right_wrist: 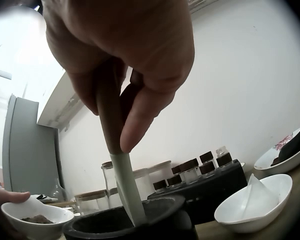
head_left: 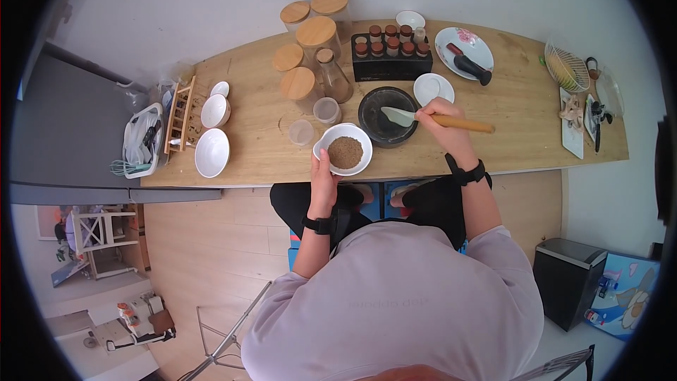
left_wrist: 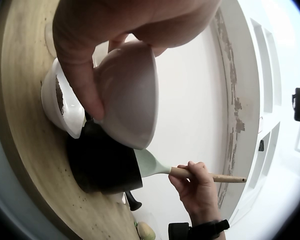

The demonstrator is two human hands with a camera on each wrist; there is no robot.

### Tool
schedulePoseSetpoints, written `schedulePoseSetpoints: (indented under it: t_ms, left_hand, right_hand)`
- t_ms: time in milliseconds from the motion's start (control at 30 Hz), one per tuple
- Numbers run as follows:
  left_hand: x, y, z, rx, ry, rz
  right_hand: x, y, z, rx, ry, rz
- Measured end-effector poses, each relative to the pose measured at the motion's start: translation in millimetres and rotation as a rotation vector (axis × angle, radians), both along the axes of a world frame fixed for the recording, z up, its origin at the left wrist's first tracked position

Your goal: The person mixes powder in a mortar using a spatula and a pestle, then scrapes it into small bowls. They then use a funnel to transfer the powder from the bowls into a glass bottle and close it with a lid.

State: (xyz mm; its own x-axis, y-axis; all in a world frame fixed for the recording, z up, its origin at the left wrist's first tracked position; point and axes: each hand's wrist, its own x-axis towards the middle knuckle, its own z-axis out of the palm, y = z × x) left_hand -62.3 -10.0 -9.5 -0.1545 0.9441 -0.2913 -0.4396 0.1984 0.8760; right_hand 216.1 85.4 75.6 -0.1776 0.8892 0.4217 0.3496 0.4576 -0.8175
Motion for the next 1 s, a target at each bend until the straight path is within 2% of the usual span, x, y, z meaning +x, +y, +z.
schedulePoseSetpoints:
  t_ms: [100,200,300,400,500,900,1000]
  left_hand:
    - [0.0,-1.1,-0.3,0.005,0.004,0.000]
    - [0.1,-1.4,0.7,0.000,0.004,-0.004]
    - [1.7,-0.9,1.2,-0.001,0.001,-0.001]
    - [0.5,-2.1,-0.8,-0.003,-0.006,0.001]
    - [1.1,-2.1,-0.8,-0.014,-0.024,0.007]
    - [1.0,-2.7,-4.9,-0.017,-0.035,0.007]
    - [2.3,-2.9,-3.2,-0.025,-0.032,0.012]
  right_hand:
    - [2.9,6.7,7.6,-0.055,0.075,-0.104]
    - [0.8,8.6,9.2,0.060,0.001,-0.172]
    - [0.6,9.5,-6.6,-0.090,-0.014,-0.199]
    - [8.9,14.1,-24.8,-0.486,0.470,-0.239]
    - [14.3,9.6,-42.5,-0.604,0.696,-0.265]
    - [16.3,5.1,-84.2,-0.741,1.100,-0.336]
    - [15.1,1.3,-78.5,-0.743,1.153,-0.305]
